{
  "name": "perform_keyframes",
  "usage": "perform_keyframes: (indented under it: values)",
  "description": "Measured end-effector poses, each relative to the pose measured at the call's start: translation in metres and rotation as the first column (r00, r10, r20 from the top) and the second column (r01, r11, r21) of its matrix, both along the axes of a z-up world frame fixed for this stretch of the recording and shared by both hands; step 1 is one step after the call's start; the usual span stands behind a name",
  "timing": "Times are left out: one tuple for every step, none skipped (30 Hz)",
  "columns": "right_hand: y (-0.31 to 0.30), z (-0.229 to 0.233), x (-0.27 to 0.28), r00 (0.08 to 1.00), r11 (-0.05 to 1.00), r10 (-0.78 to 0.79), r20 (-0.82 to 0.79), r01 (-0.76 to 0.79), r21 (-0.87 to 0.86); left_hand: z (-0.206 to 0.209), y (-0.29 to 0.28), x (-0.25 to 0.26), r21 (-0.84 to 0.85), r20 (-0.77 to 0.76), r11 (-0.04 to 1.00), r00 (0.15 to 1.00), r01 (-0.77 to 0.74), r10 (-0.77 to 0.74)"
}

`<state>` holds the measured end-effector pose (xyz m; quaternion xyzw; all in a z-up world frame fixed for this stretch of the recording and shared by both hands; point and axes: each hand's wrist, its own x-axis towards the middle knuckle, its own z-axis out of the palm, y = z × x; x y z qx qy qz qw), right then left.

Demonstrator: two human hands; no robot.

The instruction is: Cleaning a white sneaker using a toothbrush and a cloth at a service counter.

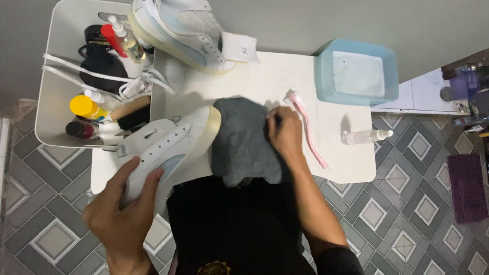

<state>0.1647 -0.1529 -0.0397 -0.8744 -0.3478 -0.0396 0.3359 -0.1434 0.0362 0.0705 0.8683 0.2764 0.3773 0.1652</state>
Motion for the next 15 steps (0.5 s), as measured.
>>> perform_keyframes:
  values:
    - [-0.002,0.004,0.002,1.000,1.000,0.001,-0.004,-0.001,-0.002,-0.005,0.001,-0.005,-0.002,-0.004,1.000,1.000,-0.001,0.001]
    - [-0.002,0.009,0.006,0.998,0.995,-0.059,0.036,0.056,0.087,-0.009,0.002,-0.008,0.028,0.005,0.998,0.998,-0.055,0.055]
    - [-0.003,0.014,0.010,0.990,0.978,-0.122,0.070,0.108,0.178,-0.013,0.003,-0.011,0.058,0.015,0.992,0.994,-0.110,0.109]
    - [-0.006,0.022,0.007,0.990,0.978,-0.123,0.070,0.109,0.177,-0.013,0.002,-0.011,0.058,0.014,0.992,0.994,-0.109,0.108]
    - [-0.009,0.030,0.003,0.992,0.977,-0.126,0.010,0.123,0.174,-0.012,0.000,-0.010,0.061,0.020,0.993,0.995,-0.100,0.099]
    - [-0.012,0.039,0.000,0.990,0.976,-0.130,-0.050,0.137,0.171,-0.011,-0.001,-0.009,0.065,0.025,0.994,0.996,-0.091,0.089]
    - [-0.016,0.041,-0.006,0.990,0.976,-0.131,-0.050,0.138,0.171,-0.010,-0.002,-0.005,0.065,0.024,0.994,0.996,-0.089,0.088]
    - [-0.020,0.042,-0.012,0.995,0.987,-0.092,-0.038,0.097,0.131,-0.009,-0.003,0.000,0.075,0.040,0.997,0.999,-0.021,0.018]
    - [-0.025,0.044,-0.017,0.998,0.994,-0.053,-0.028,0.055,0.090,-0.009,-0.004,0.004,0.086,0.055,0.995,0.997,0.048,-0.053]
    - [-0.029,0.041,-0.021,0.998,0.995,-0.053,-0.030,0.056,0.087,-0.011,-0.005,0.005,0.083,0.053,0.995,0.997,0.049,-0.053]
    - [-0.034,0.037,-0.024,0.996,0.994,-0.077,-0.046,0.080,0.080,-0.014,-0.006,0.007,0.073,0.042,0.992,0.994,0.102,-0.105]
    - [-0.039,0.034,-0.027,0.993,0.992,-0.101,-0.062,0.105,0.072,-0.017,-0.007,0.009,0.063,0.031,0.986,0.987,0.154,-0.156]
    - [-0.041,0.030,-0.027,0.993,0.992,-0.101,-0.065,0.106,0.070,-0.023,-0.008,0.009,0.061,0.029,0.986,0.987,0.155,-0.157]
    - [-0.044,0.026,-0.028,0.987,0.989,-0.134,-0.091,0.139,0.047,-0.029,-0.009,0.009,0.046,0.050,0.988,0.987,0.147,-0.150]
    - [-0.047,0.022,-0.029,0.979,0.985,-0.167,-0.117,0.171,0.024,-0.035,-0.011,0.008,0.031,0.070,0.990,0.987,0.140,-0.142]
